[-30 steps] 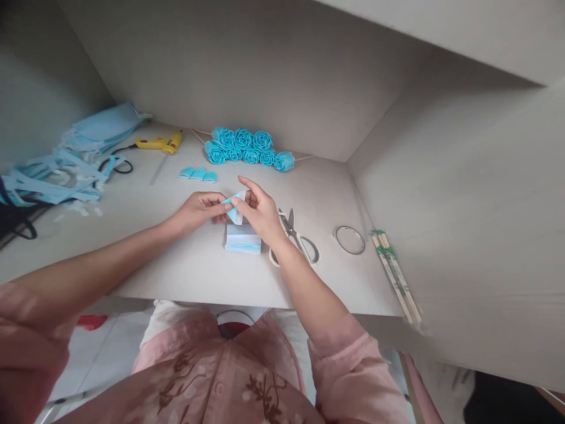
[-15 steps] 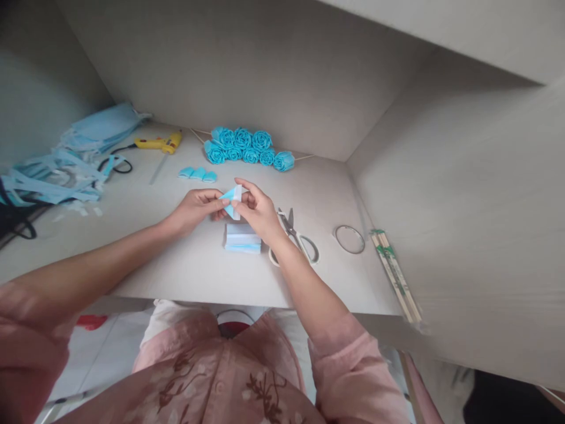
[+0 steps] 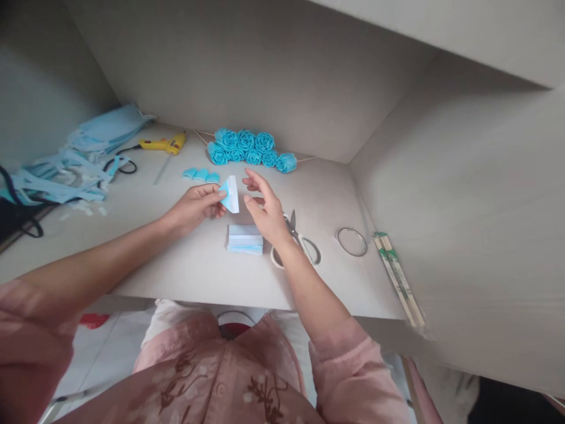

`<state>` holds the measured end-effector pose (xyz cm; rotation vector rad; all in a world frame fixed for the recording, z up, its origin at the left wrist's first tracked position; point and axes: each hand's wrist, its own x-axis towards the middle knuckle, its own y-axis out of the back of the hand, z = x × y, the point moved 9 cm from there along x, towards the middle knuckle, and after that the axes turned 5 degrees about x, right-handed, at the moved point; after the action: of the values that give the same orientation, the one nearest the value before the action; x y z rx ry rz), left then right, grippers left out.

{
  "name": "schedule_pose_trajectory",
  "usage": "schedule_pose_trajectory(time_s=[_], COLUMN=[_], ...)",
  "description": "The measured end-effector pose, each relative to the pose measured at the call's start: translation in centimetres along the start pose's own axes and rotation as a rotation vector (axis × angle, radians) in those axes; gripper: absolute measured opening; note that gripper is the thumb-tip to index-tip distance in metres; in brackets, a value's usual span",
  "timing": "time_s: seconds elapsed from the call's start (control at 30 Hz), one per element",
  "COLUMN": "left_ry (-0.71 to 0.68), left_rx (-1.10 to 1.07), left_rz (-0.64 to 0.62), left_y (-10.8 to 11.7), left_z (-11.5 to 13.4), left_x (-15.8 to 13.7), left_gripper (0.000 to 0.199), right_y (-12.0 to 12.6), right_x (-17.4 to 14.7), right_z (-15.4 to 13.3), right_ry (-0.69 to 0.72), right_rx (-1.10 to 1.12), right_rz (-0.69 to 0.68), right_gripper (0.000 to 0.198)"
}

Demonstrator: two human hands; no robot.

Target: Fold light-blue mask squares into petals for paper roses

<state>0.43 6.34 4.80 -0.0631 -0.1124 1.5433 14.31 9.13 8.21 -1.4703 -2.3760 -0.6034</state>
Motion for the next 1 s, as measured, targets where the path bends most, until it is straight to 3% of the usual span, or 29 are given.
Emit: schedule_pose_trajectory(time_s=[0.2,0.33,0.4,0.6,1.0], left_ry=[0.036,0.029,0.022,-0.039,-0.027], left_rx=[-0.071,-0.032,-0.009,0.070,0.090], left_rz=[-0.003,0.006,0.017,0.062,0.052], left_y=[0.0,0.0,0.1,0.4,0.0], left_z=[-0.5,-0.5,-0.4,0.1,0.1], left_x=[0.1,0.0,0.0,-0.1,-0.2], left_gripper=[0.039,0.038,0.038,0.038,0.042], right_y=[-0.9,-1.4,-1.3,-0.9,-0.7], right_x=[-0.4,-0.4,-0.4,-0.3,-0.3], right_z=[-1.7,-1.8,-1.6,-0.7,1.4], right_ry=[0.151,0.201,0.189,0.117,-0.089], right_rx=[-0.229,-0.307,-0.316,-0.196,0.067], right_rz=[-0.080,-0.092,-0.081,-0.043,0.042], right_gripper=[0.035,0.016,0.010,0.016,0.017])
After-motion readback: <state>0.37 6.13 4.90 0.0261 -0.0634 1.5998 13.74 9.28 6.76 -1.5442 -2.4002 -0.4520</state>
